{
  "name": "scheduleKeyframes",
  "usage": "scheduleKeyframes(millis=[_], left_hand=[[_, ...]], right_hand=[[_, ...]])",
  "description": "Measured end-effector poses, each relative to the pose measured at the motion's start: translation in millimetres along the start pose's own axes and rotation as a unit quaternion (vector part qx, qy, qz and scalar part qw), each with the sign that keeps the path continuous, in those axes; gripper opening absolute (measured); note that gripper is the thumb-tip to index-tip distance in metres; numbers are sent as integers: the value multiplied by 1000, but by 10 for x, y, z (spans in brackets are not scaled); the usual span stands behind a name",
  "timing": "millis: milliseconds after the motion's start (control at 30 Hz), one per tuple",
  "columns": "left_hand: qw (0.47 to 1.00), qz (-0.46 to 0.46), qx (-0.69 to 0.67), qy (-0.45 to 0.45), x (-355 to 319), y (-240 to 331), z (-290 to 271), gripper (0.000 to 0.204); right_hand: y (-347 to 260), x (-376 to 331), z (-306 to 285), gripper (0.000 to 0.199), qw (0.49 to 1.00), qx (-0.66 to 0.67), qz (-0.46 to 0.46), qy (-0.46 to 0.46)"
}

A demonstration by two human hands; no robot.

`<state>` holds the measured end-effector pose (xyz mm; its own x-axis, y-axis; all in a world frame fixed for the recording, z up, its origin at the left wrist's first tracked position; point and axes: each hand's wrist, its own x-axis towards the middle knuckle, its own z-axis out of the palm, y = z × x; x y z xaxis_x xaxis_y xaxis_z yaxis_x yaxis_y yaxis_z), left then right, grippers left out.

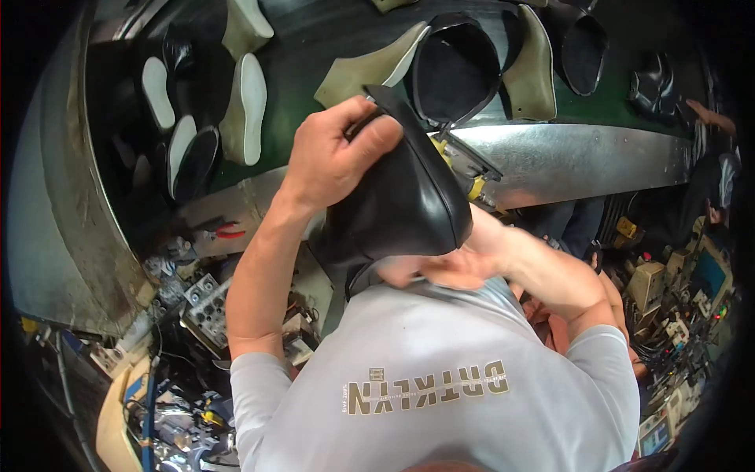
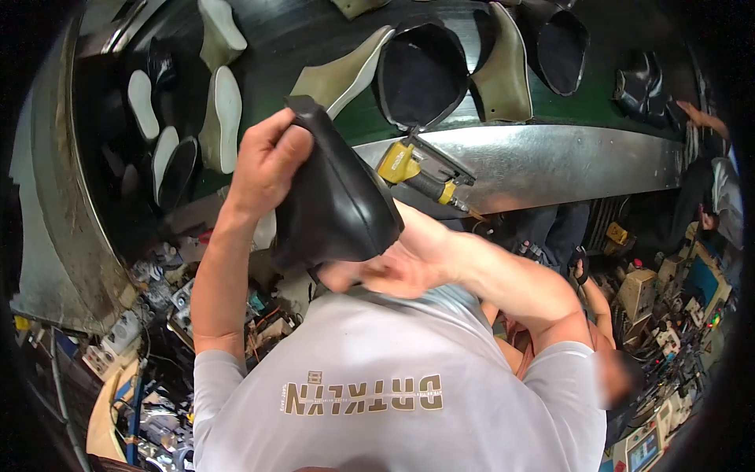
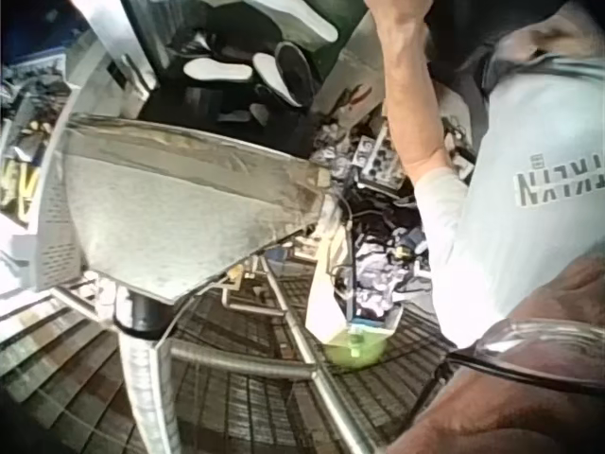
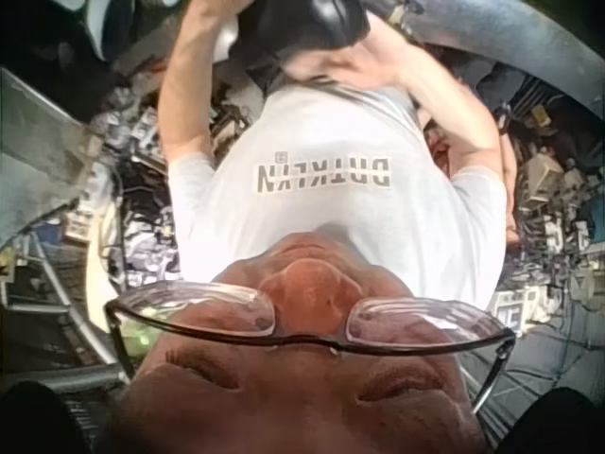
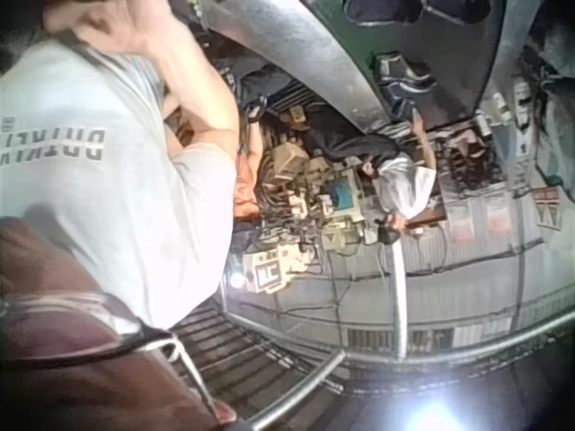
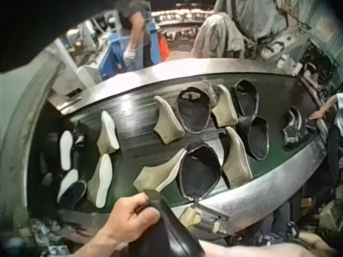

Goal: The person repeatedly picks up black shoe uppers from a conveyor belt and places them onto a shoe last mounted on a machine. They press the material into the machine's mold to shape the shoe upper. The person handles the items one at a time, moving them from the belt to the machine and back.

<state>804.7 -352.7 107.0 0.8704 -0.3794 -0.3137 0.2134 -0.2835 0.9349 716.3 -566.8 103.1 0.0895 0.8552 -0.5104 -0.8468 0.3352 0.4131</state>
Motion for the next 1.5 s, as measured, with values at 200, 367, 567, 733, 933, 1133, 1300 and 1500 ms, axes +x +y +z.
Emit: scheduleKeyframes(millis=[200,367,567,733,933,1133,1300,1500], left_hand=[[992,-57,14,108,-873,-198,-54,57],[977,-71,148,135,-1220,-94,-95,57],[978,-7,148,148,-1447,-71,-110,56],[977,11,163,134,-1493,-25,-83,55],[977,-5,191,95,-1476,-3,-22,54],[978,-3,196,74,-1380,26,37,57],[974,7,215,68,-1358,48,87,50],[978,-22,196,72,-1266,37,61,47]], right_hand=[[230,75,280,69,845,-406,-329,112],[527,238,419,53,888,-398,-222,68],[721,234,452,52,761,-593,-243,105],[870,204,403,52,750,-583,-292,107],[902,102,347,50,723,-614,-290,123],[862,77,128,50,772,-549,-299,113],[833,11,175,54,772,-556,-288,108],[759,-5,238,63,777,-559,-276,80]])
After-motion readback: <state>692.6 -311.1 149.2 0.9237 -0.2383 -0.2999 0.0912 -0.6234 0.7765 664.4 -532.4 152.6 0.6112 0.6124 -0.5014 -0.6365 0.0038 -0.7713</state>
